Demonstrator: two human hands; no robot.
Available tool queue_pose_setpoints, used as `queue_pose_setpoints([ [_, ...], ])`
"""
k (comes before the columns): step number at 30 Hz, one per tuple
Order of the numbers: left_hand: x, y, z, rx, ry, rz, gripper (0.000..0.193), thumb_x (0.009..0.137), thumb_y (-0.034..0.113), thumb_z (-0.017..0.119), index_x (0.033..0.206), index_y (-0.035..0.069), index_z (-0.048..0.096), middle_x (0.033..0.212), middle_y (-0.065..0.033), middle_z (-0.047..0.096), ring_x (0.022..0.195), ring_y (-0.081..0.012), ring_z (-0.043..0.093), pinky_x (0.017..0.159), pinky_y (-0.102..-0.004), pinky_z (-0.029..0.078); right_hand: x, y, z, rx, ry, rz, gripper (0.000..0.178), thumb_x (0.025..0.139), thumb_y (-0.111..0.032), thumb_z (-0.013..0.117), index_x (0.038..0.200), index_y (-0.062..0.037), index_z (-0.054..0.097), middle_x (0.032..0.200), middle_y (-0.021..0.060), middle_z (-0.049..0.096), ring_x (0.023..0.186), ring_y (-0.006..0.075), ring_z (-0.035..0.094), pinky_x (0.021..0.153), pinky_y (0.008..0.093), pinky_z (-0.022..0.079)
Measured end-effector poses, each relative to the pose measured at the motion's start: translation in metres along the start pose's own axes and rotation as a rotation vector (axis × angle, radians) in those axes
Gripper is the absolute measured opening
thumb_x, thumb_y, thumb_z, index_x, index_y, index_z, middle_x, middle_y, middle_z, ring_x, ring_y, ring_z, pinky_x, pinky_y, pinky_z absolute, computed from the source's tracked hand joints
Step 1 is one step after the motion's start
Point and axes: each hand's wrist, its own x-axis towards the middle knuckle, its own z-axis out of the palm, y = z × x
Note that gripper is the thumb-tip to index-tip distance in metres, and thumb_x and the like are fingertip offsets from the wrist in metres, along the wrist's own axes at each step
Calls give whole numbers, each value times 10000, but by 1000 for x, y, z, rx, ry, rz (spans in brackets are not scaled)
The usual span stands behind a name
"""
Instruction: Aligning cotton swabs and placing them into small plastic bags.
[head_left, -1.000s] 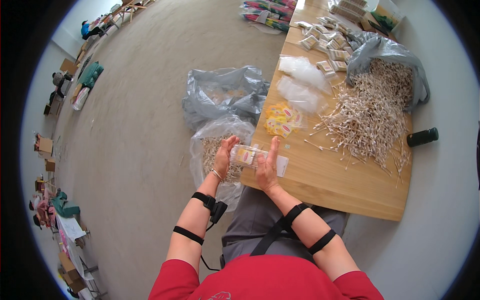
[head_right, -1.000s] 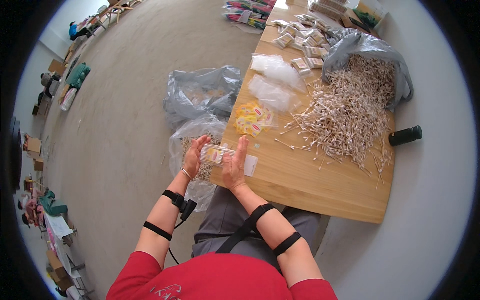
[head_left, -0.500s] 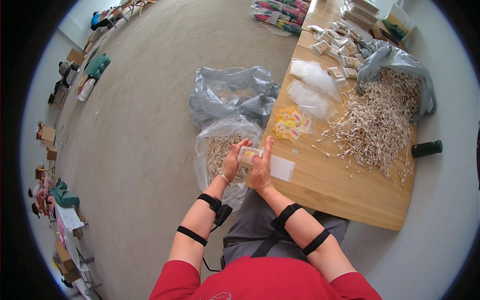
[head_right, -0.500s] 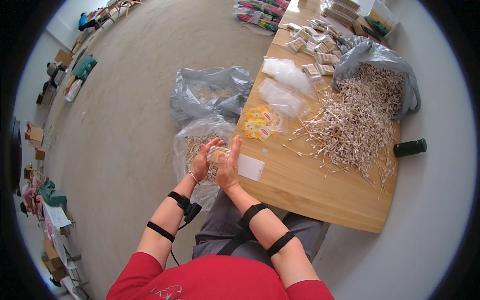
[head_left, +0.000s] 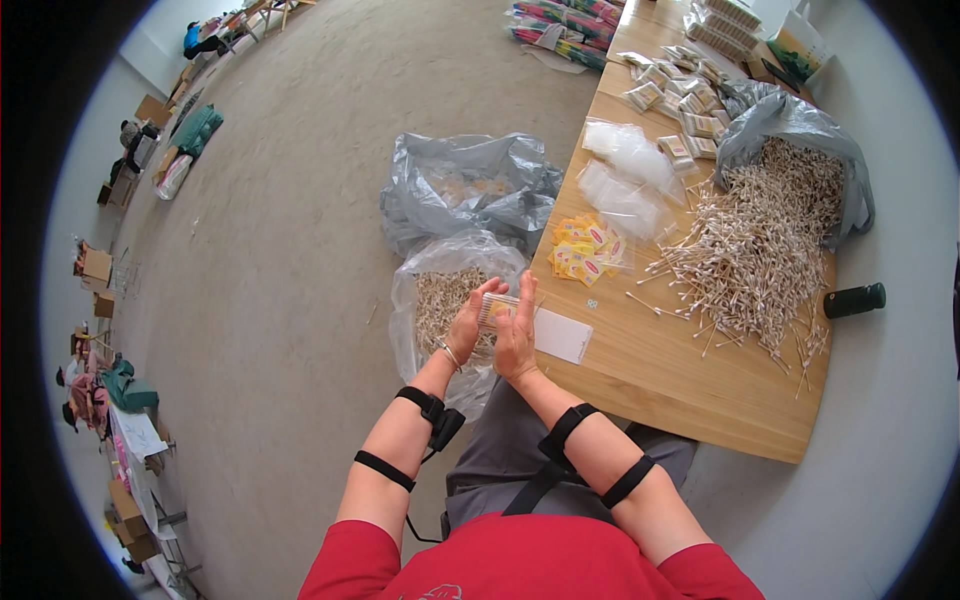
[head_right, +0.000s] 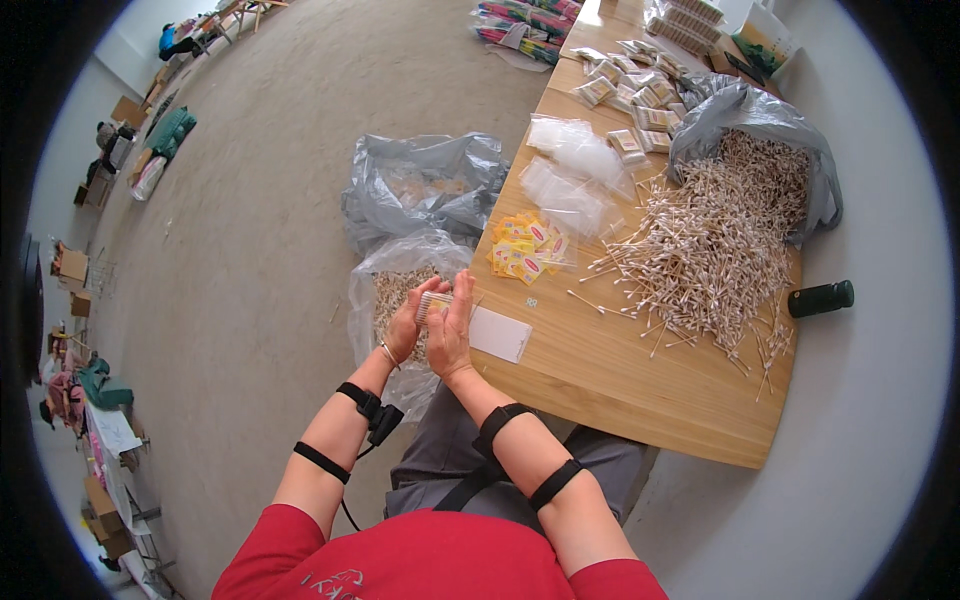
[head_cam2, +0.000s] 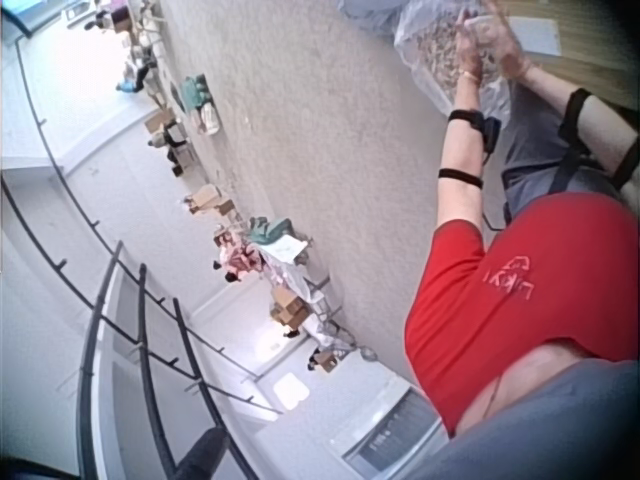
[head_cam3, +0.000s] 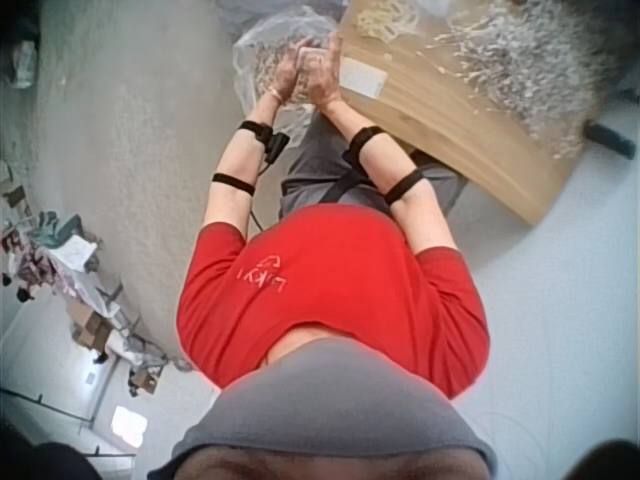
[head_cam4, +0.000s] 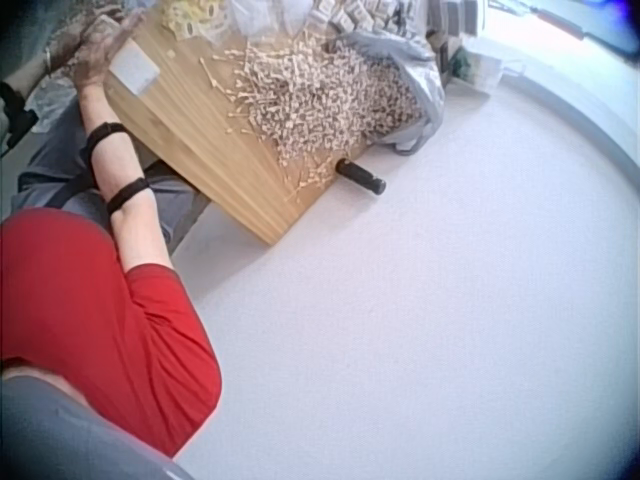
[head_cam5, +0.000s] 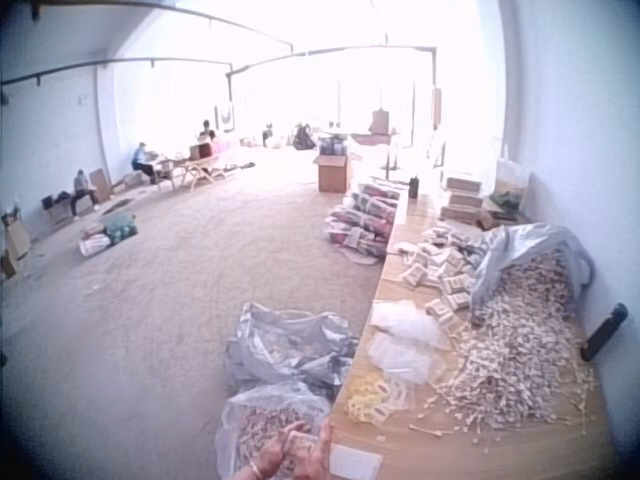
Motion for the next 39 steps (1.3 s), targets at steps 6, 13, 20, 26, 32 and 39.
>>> queue_pose_setpoints([
  [6, 3, -6, -7, -47, 42, -65, 612, 997, 480, 253, 1382, 20, 373, 1378, -146, 443, 1277, -215, 405, 1069, -334, 311, 1, -1, -6, 171, 89, 43, 625, 885, -221, 396, 1410, 61, 210, 1490, 238, 205, 1408, 353, 143, 1142, 401, 112],
  [13, 8, -12, -5, 84, 135, 18, 538, 1004, 404, 312, 1362, 12, 402, 1372, -141, 448, 1266, -206, 418, 1070, -332, 306, 2, 7, -3, 262, 129, 55, 613, 853, -141, 391, 1412, 47, 224, 1484, 230, 235, 1403, 342, 176, 1139, 388, 133],
  [20, 10, -9, -10, -4, 130, -71, 420, 967, 313, 430, 1231, 2, 532, 1244, -108, 563, 1098, -167, 540, 965, -299, 409, 2, 3, 0, 156, 65, 28, 634, 819, -79, 411, 1410, 48, 221, 1494, 230, 200, 1415, 317, 143, 1146, 368, 101],
  [26, 28, 1, -5, 204, 182, -183, 261, 859, 232, 627, 953, -10, 659, 1043, -95, 654, 902, -119, 590, 796, -269, 466, 2, 3, 0, 14, 73, 23, 645, 808, -28, 419, 1413, 44, 208, 1481, 236, 222, 1408, 339, 157, 1146, 381, 116],
  [32, 36, 7, -10, 362, 109, -150, 301, 809, 212, 699, 971, -40, 671, 1008, -51, 651, 846, -81, 578, 740, -235, 475, 0, 5, 3, -39, 71, 2, 622, 783, 60, 378, 1387, 46, 229, 1474, 241, 218, 1404, 374, 142, 1152, 416, 120],
  [39, 41, 16, -13, 758, 84, -49, 372, 820, 260, 688, 1085, 6, 630, 1052, -69, 638, 909, -131, 589, 796, -266, 479, 0, 4, -2, -38, 66, -8, 631, 775, 60, 395, 1387, 36, 240, 1467, 240, 239, 1400, 368, 161, 1151, 410, 129],
])
